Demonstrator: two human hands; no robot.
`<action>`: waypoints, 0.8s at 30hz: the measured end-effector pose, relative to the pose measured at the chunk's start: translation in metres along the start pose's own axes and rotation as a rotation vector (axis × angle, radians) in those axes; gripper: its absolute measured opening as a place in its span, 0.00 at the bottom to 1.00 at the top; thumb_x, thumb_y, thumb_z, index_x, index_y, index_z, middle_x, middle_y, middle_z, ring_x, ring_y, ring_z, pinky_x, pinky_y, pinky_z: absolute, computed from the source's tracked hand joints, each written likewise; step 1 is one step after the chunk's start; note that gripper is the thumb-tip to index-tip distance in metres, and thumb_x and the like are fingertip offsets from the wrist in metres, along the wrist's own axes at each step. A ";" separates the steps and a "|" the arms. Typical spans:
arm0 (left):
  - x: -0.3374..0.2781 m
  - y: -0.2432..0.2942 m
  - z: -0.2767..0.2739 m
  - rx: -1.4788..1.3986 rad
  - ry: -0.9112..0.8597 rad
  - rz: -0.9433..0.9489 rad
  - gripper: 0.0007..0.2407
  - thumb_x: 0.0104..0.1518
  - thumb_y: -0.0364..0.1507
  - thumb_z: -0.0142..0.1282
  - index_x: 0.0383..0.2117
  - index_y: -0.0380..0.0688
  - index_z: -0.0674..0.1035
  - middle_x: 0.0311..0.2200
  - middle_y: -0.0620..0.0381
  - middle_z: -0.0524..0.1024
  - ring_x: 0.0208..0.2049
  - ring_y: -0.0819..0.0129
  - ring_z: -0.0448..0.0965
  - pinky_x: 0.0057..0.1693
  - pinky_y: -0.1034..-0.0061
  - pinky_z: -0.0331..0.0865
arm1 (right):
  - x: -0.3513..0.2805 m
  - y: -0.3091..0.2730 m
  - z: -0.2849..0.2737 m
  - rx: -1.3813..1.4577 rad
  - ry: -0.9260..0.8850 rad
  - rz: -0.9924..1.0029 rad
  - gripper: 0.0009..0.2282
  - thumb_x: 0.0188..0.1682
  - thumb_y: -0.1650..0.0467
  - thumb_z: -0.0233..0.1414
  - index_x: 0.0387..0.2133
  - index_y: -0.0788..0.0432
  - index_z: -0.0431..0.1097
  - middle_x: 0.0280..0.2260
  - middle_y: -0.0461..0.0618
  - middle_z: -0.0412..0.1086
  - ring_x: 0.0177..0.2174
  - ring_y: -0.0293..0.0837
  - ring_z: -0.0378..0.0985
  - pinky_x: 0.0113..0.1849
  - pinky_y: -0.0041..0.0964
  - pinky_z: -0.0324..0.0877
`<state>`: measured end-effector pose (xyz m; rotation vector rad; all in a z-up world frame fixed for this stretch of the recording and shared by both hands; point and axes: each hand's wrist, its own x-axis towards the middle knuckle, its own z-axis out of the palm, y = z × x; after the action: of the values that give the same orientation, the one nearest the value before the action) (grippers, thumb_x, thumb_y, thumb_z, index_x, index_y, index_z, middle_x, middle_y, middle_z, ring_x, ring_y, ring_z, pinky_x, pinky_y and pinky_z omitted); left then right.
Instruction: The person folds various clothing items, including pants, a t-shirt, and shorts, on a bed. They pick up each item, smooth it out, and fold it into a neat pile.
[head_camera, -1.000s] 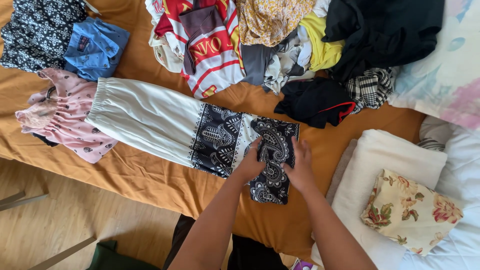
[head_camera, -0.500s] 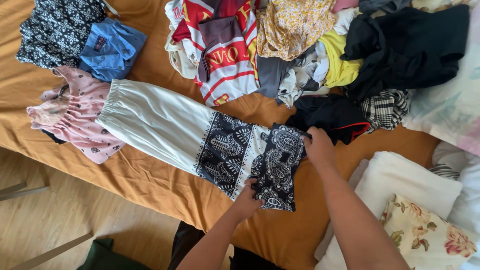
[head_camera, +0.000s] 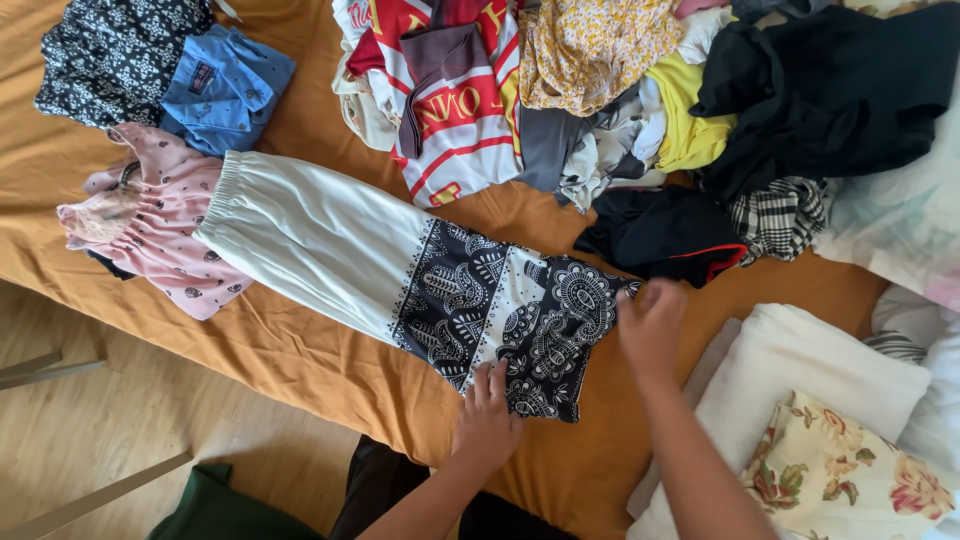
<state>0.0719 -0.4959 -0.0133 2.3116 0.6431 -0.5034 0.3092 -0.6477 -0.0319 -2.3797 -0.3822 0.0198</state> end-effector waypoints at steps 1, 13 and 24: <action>0.001 -0.003 0.002 0.000 -0.005 0.003 0.36 0.49 0.28 0.53 0.68 0.38 0.51 0.65 0.38 0.53 0.55 0.40 0.68 0.55 0.50 0.69 | -0.030 -0.005 -0.004 -0.003 0.001 0.004 0.16 0.51 0.70 0.58 0.45 0.66 0.61 0.37 0.55 0.58 0.33 0.48 0.62 0.38 0.43 0.63; 0.129 0.077 -0.007 -0.392 0.090 0.402 0.23 0.54 0.22 0.47 0.59 0.39 0.63 0.67 0.39 0.57 0.66 0.40 0.64 0.59 0.57 0.70 | -0.187 -0.019 0.003 0.073 -0.404 0.372 0.19 0.41 0.76 0.54 0.48 0.56 0.63 0.45 0.50 0.69 0.41 0.50 0.75 0.45 0.40 0.69; 0.168 0.092 -0.023 0.124 -0.204 0.357 0.34 0.59 0.24 0.51 0.73 0.58 0.50 0.76 0.55 0.32 0.57 0.47 0.65 0.57 0.57 0.71 | -0.263 0.010 -0.009 0.041 -0.356 0.693 0.10 0.51 0.65 0.51 0.43 0.55 0.65 0.38 0.54 0.78 0.36 0.58 0.82 0.40 0.47 0.74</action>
<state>0.2631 -0.4879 -0.0372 2.3791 0.0990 -0.6095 0.0611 -0.7336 -0.0557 -2.3499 0.2958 0.7638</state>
